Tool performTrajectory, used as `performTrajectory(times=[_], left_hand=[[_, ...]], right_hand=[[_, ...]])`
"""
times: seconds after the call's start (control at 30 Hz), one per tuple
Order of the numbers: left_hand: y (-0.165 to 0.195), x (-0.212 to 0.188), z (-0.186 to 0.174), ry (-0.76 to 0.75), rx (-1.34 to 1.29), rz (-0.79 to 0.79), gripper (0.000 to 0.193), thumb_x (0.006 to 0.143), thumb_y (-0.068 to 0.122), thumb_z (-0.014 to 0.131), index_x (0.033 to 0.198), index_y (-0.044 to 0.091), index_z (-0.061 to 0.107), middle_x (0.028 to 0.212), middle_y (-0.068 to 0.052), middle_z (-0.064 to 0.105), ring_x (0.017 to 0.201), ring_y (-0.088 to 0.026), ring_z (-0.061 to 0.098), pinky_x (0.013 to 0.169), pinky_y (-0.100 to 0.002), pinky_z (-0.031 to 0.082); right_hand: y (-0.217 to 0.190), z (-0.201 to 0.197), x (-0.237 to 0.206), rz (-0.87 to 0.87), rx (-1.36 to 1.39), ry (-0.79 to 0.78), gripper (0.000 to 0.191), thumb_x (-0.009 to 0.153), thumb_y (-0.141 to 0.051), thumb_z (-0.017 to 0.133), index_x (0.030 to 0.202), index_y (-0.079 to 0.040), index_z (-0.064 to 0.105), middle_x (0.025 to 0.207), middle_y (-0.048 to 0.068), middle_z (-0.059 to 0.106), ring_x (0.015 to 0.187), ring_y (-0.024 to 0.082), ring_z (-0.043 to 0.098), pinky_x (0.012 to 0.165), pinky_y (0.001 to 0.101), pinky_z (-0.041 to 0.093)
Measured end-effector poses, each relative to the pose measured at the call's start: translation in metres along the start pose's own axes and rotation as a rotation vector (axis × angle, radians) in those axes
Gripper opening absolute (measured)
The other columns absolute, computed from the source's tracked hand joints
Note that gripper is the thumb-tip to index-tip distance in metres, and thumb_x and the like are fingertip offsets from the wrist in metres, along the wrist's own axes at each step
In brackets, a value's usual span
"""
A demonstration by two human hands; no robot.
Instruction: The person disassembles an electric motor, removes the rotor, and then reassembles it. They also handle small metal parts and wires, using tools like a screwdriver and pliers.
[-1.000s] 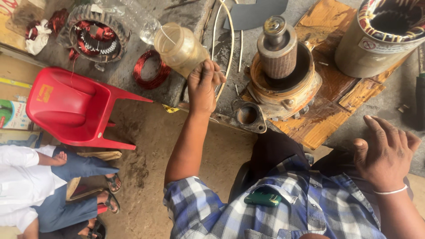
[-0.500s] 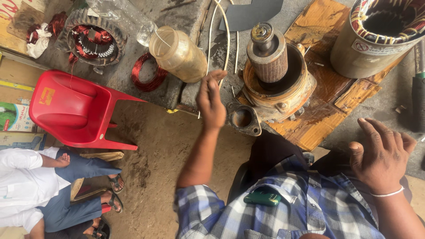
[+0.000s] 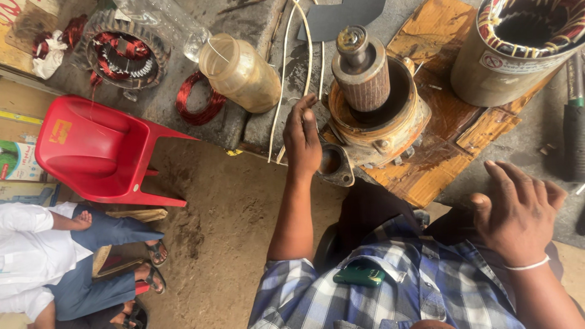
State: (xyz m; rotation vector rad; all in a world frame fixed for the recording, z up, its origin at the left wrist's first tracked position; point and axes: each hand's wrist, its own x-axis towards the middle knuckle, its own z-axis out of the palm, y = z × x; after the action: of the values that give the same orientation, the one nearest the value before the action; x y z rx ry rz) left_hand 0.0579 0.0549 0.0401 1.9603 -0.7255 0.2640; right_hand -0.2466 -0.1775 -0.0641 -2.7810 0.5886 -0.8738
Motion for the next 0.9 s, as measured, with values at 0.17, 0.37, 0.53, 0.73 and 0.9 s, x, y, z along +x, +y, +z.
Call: performTrajectory(times=[0.17, 0.37, 0.53, 0.73, 0.9], left_hand=[[0.0, 0.002, 0.001, 0.026, -0.092, -0.05, 0.043, 0.115, 0.035, 0.039, 0.132, 0.004, 0.062, 0.123, -0.013, 0.074, 0.12, -0.023, 0.07, 0.104, -0.036, 0.054], [-0.007, -0.003, 0.005, 0.137, -0.057, -0.091, 0.025, 0.107, 0.02, 0.057, 0.118, 0.003, 0.071, 0.106, -0.01, 0.077, 0.097, -0.018, 0.073, 0.089, -0.031, 0.056], [-0.009, -0.007, 0.004, 0.292, 0.081, 0.096, 0.015, 0.104, 0.014, 0.065, 0.11, 0.003, 0.072, 0.102, -0.009, 0.076, 0.093, -0.016, 0.072, 0.087, -0.03, 0.058], [0.017, -0.01, -0.012, 0.272, -0.134, 0.194, 0.02, 0.111, 0.019, 0.065, 0.125, 0.004, 0.067, 0.117, -0.006, 0.074, 0.102, -0.017, 0.07, 0.094, -0.029, 0.057], [0.04, 0.03, -0.045, -0.213, -0.564, 0.158, 0.077, 0.105, 0.028, 0.079, 0.161, 0.014, 0.028, 0.151, -0.008, 0.054, 0.141, -0.02, 0.054, 0.124, -0.038, 0.042]], right_hand=[[-0.004, -0.002, 0.0, -0.025, -0.038, 0.031, 0.045, 0.116, -0.05, 0.05, 0.139, -0.013, 0.062, 0.136, 0.003, 0.063, 0.11, 0.021, 0.057, 0.111, 0.0356, 0.036], [0.0, 0.024, -0.027, -0.126, 0.0, 0.231, 0.04, 0.101, -0.043, 0.069, 0.127, -0.012, 0.071, 0.134, 0.011, 0.072, 0.124, 0.03, 0.064, 0.107, 0.0455, 0.035], [-0.008, 0.057, -0.055, -0.367, 0.171, 0.286, 0.029, 0.086, -0.026, 0.077, 0.115, -0.023, 0.073, 0.122, 0.009, 0.071, 0.118, 0.027, 0.059, 0.102, 0.0446, 0.029], [-0.011, 0.062, -0.051, -0.48, 0.361, 0.128, 0.021, 0.085, -0.018, 0.078, 0.106, -0.018, 0.074, 0.098, 0.002, 0.073, 0.092, 0.022, 0.066, 0.087, 0.0412, 0.042], [-0.013, 0.065, -0.033, -0.334, 0.522, -0.285, 0.021, 0.082, -0.017, 0.073, 0.103, -0.018, 0.075, 0.088, 0.005, 0.072, 0.072, 0.029, 0.069, 0.064, 0.0413, 0.056]])
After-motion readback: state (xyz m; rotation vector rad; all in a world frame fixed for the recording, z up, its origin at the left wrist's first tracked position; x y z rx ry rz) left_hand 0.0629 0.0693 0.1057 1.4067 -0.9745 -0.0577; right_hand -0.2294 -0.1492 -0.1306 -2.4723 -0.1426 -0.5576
